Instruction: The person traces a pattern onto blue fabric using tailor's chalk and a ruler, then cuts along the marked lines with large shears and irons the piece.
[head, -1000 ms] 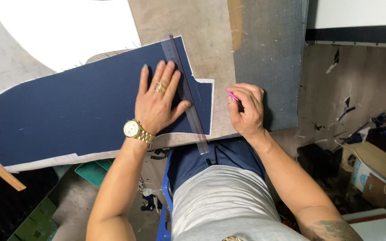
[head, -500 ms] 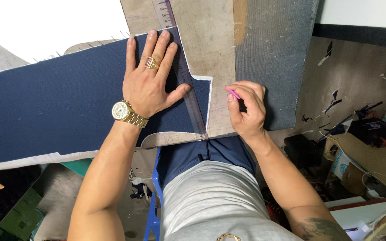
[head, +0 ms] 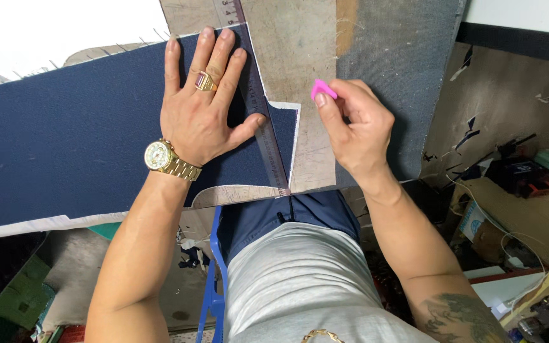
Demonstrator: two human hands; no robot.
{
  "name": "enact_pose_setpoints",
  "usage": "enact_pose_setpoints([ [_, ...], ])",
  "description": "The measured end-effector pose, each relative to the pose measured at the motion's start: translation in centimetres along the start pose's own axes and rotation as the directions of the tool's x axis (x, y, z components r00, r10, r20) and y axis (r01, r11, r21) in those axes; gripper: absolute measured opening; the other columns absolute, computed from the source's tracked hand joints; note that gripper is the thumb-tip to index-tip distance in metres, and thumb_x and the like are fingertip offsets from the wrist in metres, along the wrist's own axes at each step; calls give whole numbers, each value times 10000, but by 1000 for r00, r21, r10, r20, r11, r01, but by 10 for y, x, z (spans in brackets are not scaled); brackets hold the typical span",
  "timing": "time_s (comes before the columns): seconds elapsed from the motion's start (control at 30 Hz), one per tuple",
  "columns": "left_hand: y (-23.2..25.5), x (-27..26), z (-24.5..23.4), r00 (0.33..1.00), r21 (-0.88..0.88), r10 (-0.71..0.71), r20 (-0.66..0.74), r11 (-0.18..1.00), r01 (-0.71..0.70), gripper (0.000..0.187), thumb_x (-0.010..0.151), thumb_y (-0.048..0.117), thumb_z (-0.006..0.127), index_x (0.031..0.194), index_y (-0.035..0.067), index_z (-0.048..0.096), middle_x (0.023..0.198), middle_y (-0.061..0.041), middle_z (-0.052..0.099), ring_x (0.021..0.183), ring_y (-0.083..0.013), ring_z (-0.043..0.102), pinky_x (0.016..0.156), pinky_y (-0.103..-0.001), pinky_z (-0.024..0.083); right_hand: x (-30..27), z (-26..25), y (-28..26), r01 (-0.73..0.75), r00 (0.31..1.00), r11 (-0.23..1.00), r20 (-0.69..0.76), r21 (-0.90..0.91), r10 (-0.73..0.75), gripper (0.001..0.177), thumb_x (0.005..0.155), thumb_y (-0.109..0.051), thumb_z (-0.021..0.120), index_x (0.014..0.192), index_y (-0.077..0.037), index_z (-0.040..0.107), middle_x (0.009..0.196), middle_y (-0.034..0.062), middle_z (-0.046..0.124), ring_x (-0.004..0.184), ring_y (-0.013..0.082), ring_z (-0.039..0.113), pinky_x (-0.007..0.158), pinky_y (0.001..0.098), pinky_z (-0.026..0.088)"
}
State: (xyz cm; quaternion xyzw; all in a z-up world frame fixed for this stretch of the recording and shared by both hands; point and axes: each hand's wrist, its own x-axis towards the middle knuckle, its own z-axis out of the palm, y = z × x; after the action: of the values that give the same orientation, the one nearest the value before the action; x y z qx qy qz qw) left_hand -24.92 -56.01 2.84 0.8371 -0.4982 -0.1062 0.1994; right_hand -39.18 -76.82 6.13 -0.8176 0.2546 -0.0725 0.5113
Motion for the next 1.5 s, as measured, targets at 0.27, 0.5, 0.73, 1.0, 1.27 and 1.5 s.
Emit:
enact_pose_setpoints([
  [0.27, -1, 0, 0, 1000, -17, -3, 11, 1000, 4, 800, 1094, 644, 531, 1545, -17, 517, 1592, -234, 437, 1480, -441, 382, 1161, -713, 195, 19, 4, -12, -33, 997, 994, 74, 101, 26, 168, 1062, -65, 645, 1118, 74, 722, 934, 128, 622, 750, 163, 594, 650, 254, 488],
  [0.5, -2, -1, 1, 1000, -34, 1, -1, 999, -1, 804, 1099, 650, 487, 1544, -19, 512, 1590, -240, 435, 1481, -446, 377, 1163, -711, 190, 34, 15, -7, -50, 990, 992, 134, 116, 35, 101, 1041, -30, 691, 1093, 54, 710, 968, 116, 621, 828, 140, 633, 673, 218, 540],
  [0.73, -2, 0, -2, 1000, -48, 6, 8, 999, -6, 788, 1106, 632, 517, 1546, -22, 502, 1590, -249, 431, 1479, -460, 390, 1161, -715, 189, 46, 19, -12, -19, 990, 997, 141, 69, 9, 121, 1046, -57, 699, 1110, 44, 720, 963, 98, 627, 821, 133, 634, 678, 215, 550],
  [1.0, -2, -1, -1, 1000, -58, 3, 13, 998, -2, 787, 1112, 629, 496, 1546, -28, 500, 1592, -249, 426, 1480, -462, 388, 1160, -722, 186, 52, 23, -17, -70, 989, 989, 138, 133, 52, 63, 1038, -31, 684, 1047, 28, 703, 962, 106, 698, 822, 116, 673, 683, 205, 552],
  [1.27, -1, 1, -1, 999, -49, 9, -44, 999, -11, 757, 1112, 611, 494, 1516, -28, 540, 1568, -243, 462, 1461, -452, 419, 1155, -709, 219, 78, 39, -24, 130, 978, 991, 164, -10, -127, 84, 1045, -36, 677, 1010, -6, 748, 865, 68, 586, 695, 110, 534, 561, 234, 434],
  [1.5, -2, 0, -3, 999, -74, 8, -40, 997, -11, 748, 1115, 590, 468, 1513, -39, 540, 1570, -248, 462, 1464, -447, 404, 1152, -704, 216, 95, 57, -16, 90, 981, 987, 182, -131, -65, 472, 1113, -182, 694, 721, -126, 438, 623, -43, 393, 588, 78, 327, 547, 320, 277],
])
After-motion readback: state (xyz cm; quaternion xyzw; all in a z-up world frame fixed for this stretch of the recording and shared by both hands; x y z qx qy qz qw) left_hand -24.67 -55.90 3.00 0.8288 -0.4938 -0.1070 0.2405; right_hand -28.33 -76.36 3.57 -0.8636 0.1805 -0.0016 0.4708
